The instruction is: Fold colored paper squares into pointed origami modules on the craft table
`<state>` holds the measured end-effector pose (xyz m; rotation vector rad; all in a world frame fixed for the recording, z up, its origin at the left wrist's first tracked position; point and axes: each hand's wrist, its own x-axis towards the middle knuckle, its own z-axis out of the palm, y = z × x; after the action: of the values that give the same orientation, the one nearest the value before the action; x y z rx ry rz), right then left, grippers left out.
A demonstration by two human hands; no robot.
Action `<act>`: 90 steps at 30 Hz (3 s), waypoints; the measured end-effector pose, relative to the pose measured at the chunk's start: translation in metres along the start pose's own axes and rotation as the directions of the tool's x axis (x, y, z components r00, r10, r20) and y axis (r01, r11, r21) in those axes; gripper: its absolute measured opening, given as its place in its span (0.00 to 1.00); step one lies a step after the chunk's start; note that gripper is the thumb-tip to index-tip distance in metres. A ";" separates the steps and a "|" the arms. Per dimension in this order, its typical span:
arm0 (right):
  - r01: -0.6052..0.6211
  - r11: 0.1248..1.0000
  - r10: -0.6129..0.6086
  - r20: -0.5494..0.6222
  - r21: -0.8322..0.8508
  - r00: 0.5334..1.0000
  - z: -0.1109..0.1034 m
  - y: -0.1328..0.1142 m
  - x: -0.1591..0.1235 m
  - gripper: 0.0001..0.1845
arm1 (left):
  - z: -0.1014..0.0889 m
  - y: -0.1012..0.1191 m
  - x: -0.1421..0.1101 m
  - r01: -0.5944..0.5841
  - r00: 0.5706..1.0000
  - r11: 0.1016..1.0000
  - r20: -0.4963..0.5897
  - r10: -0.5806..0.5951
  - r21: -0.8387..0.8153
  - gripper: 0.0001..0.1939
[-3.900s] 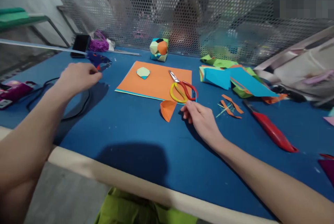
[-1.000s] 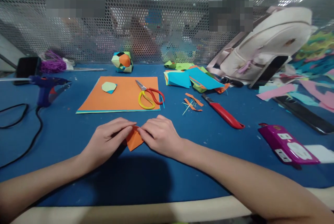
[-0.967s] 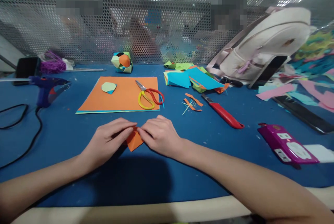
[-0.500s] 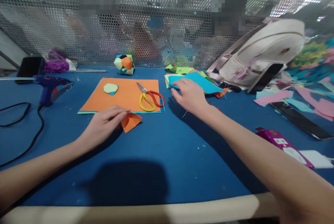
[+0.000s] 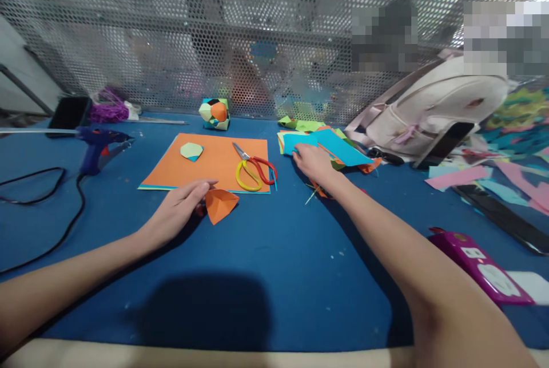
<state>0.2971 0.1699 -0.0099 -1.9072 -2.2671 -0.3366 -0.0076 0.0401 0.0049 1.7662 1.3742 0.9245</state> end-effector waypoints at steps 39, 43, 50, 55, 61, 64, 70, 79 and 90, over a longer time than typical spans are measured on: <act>-0.018 1.000 0.017 -0.052 -0.010 0.999 0.009 0.015 0.023 0.20 | 0.006 0.004 -0.005 -0.065 0.998 0.966 0.033 0.058 0.252 0.25; -0.017 1.000 0.016 -0.071 -0.011 0.997 0.009 0.011 0.019 0.24 | 0.007 0.003 -0.004 -0.049 0.999 0.965 0.032 0.042 0.257 0.26; 0.001 1.000 0.000 -0.078 0.018 0.997 0.007 0.010 0.015 0.29 | 0.008 0.003 -0.006 -0.026 0.999 0.970 0.037 0.018 0.243 0.28; -0.012 0.998 0.017 -0.095 0.063 0.995 0.013 0.018 0.018 0.30 | 0.007 0.001 -0.006 -0.033 0.999 0.977 0.035 0.026 0.212 0.27; -0.024 0.996 0.032 -0.102 0.084 0.994 0.018 0.026 0.021 0.27 | 0.007 0.001 -0.004 -0.003 0.999 0.979 0.041 -0.005 0.203 0.27; -0.023 0.997 0.031 -0.104 0.079 0.994 0.019 0.026 0.020 0.26 | 0.007 0.000 -0.005 0.005 0.999 0.978 0.046 -0.015 0.210 0.28; 0.012 0.999 -0.008 -0.095 0.043 0.995 0.016 0.021 0.017 0.28 | 0.007 0.000 -0.005 0.014 0.999 0.980 0.042 -0.023 0.201 0.27; 0.087 0.996 -0.089 -0.037 -0.031 0.995 0.013 0.008 0.013 0.30 | 0.008 0.003 -0.005 0.022 0.997 0.978 0.064 -0.036 0.206 0.28; 0.035 0.996 -0.038 -0.026 -0.080 0.999 0.011 0.008 0.016 0.23 | 0.007 0.001 -0.005 0.030 0.997 0.979 0.068 -0.044 0.202 0.28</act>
<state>0.3028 0.1890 -0.0159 -1.8877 -2.3061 -0.4613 -0.0020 0.0345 0.0017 1.8973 1.4918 0.7146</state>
